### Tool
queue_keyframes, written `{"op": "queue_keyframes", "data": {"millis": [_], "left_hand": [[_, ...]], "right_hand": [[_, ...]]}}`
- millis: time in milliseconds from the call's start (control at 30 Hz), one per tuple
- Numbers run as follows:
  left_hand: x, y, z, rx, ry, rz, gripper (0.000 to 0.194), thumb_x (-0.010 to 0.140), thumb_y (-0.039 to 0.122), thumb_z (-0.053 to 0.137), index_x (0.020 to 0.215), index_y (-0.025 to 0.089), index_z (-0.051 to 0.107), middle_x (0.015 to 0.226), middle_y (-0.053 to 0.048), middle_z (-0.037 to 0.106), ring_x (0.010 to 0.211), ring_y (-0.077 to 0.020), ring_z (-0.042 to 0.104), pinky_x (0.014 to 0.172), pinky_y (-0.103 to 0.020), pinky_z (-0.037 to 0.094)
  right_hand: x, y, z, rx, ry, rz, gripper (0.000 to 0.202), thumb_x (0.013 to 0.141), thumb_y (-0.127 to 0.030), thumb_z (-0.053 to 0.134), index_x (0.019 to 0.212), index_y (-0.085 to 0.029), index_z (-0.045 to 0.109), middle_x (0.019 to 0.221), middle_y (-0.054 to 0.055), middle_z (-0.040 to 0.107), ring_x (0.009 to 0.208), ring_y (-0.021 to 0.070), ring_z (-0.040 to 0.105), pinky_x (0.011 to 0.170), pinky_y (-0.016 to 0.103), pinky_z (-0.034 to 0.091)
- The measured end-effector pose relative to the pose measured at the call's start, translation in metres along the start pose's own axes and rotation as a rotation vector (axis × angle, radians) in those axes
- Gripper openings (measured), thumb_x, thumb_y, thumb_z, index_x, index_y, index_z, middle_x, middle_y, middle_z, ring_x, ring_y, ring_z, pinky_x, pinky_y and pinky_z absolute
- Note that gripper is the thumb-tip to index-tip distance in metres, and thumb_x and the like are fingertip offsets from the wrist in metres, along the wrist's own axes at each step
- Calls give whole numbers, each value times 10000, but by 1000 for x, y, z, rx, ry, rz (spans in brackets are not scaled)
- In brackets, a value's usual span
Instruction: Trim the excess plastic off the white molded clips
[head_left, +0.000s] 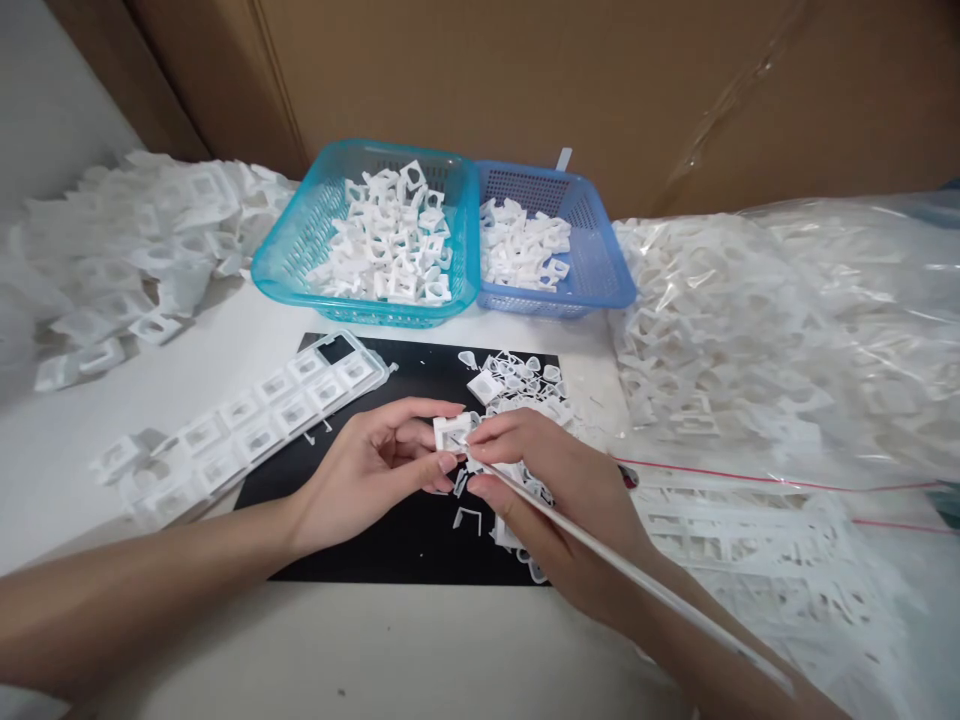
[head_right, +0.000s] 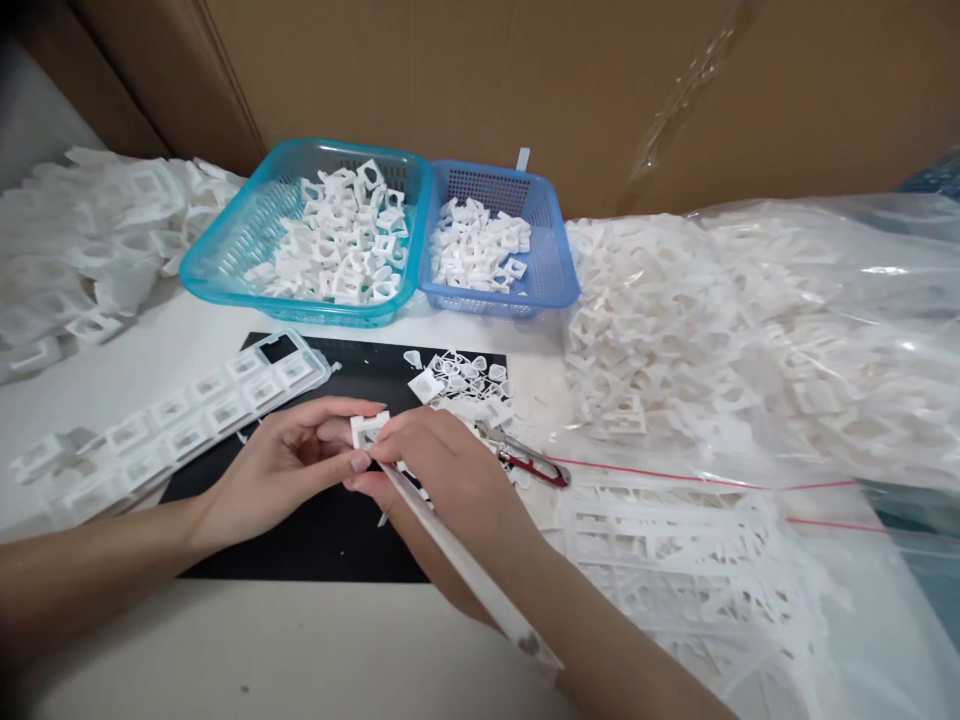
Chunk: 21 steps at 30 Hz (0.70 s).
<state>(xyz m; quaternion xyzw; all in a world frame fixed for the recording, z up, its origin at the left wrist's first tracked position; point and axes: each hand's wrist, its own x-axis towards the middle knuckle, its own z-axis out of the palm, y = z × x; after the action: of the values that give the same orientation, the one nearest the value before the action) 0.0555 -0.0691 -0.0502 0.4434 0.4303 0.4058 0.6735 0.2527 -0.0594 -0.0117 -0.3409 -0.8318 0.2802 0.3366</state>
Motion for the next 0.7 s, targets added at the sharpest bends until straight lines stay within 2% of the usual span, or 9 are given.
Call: {"op": "queue_keyframes", "data": {"millis": [133,233,400,533,700], "left_hand": [[-1,-4,-1,13,-1,31,304,824,183,715,1116,242,654,747,58,756,668,-77,707,685,-164,593],[-1,-6,-1,28,8,40,301,825,200,717,1117,247,660,769,49,766,677,-86,712,693,-179,598],[-1,-7,-1,37,30,38,298,821,214,723,1112,247,666,782,44,774,680,-86,712,688,-174,596],[-2,-5,0,17,42,18,295,824,212,718,1113,219,659,796,27,780,680,-99,719,689,-191,605],[-2,-3,2,7,54,-9,294,823,212,714,1108,178,648,755,14,774,663,-132,732,676,-232,622]], "right_hand": [[-1,0,3,0,-34,19,53,928,-201,557,931,-210,609,998,46,697,971,161,650,818,297,532],[-1,2,7,-43,-18,-25,59,921,-175,558,928,-199,612,994,62,705,946,165,653,806,305,539],[-2,6,17,-132,127,-187,107,939,-139,503,886,-150,596,901,98,703,827,166,640,738,315,549],[-5,4,22,-258,45,-186,45,901,-99,570,921,-103,610,937,132,701,874,201,636,790,358,549],[-7,3,30,-369,66,-186,52,900,-99,574,881,-94,623,872,120,697,893,220,651,799,382,546]]}}
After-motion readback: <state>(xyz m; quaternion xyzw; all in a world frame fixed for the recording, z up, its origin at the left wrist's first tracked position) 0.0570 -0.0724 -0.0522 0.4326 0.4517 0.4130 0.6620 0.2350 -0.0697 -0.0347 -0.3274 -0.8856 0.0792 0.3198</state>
